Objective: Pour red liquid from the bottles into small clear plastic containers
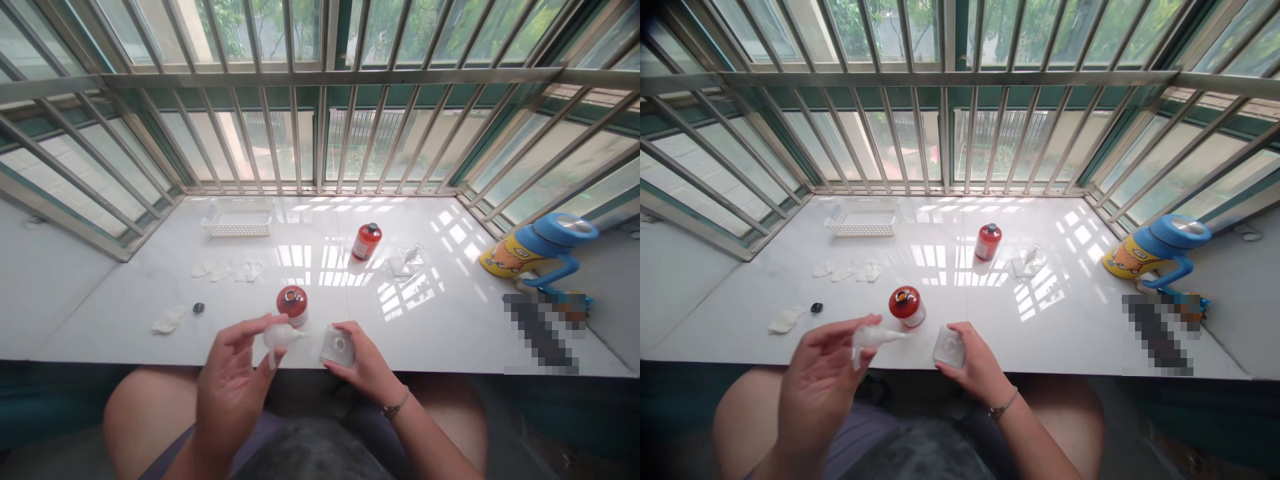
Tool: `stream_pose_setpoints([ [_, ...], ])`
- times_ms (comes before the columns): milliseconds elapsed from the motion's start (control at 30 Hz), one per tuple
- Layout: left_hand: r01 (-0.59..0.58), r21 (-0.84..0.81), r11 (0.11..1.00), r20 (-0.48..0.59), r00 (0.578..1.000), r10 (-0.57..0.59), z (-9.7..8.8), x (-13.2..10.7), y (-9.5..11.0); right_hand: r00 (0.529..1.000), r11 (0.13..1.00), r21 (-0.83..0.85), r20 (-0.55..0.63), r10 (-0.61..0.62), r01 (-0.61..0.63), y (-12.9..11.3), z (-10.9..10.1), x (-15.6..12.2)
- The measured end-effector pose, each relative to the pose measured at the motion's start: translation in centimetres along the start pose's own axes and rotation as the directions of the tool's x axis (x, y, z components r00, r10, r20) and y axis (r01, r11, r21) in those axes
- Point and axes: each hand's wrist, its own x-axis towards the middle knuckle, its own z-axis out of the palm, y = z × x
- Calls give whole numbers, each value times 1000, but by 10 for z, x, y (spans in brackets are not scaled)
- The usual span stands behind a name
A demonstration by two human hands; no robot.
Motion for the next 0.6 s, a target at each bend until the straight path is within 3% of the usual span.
stream_pose_setpoints([
  [100, -218, 218, 951, -179, 949, 258, -30, 30, -8, 1000, 1000, -7, 6, -2, 2, 0, 0, -1],
  [167, -247, 545, 801, -132, 918, 373, -51, 58, -31, 1000, 1000, -13, 5, -1, 1, 0, 0, -1],
  [200, -249, 694, 676, -71, 911, 407, -61, 73, -47, 1000, 1000, -16, 4, 1, -1, 0, 0, -1],
  [267, -254, 839, 481, 105, 943, 315, -78, 103, -80, 1000, 1000, -19, 1, 3, -3, -1, 0, 0],
  [367, -218, 914, 341, 188, 975, 119, -87, 139, -124, 1000, 1000, -19, -8, -4, 4, -1, 1, 0],
  [433, -209, 921, 330, 219, 976, 5, -84, 155, -145, 1000, 1000, -19, -14, -10, 10, -1, 1, 0],
  [600, -262, 878, 399, 329, 938, -108, -68, 173, -172, 1000, 1000, -20, -21, -14, 14, 0, 1, 0],
])
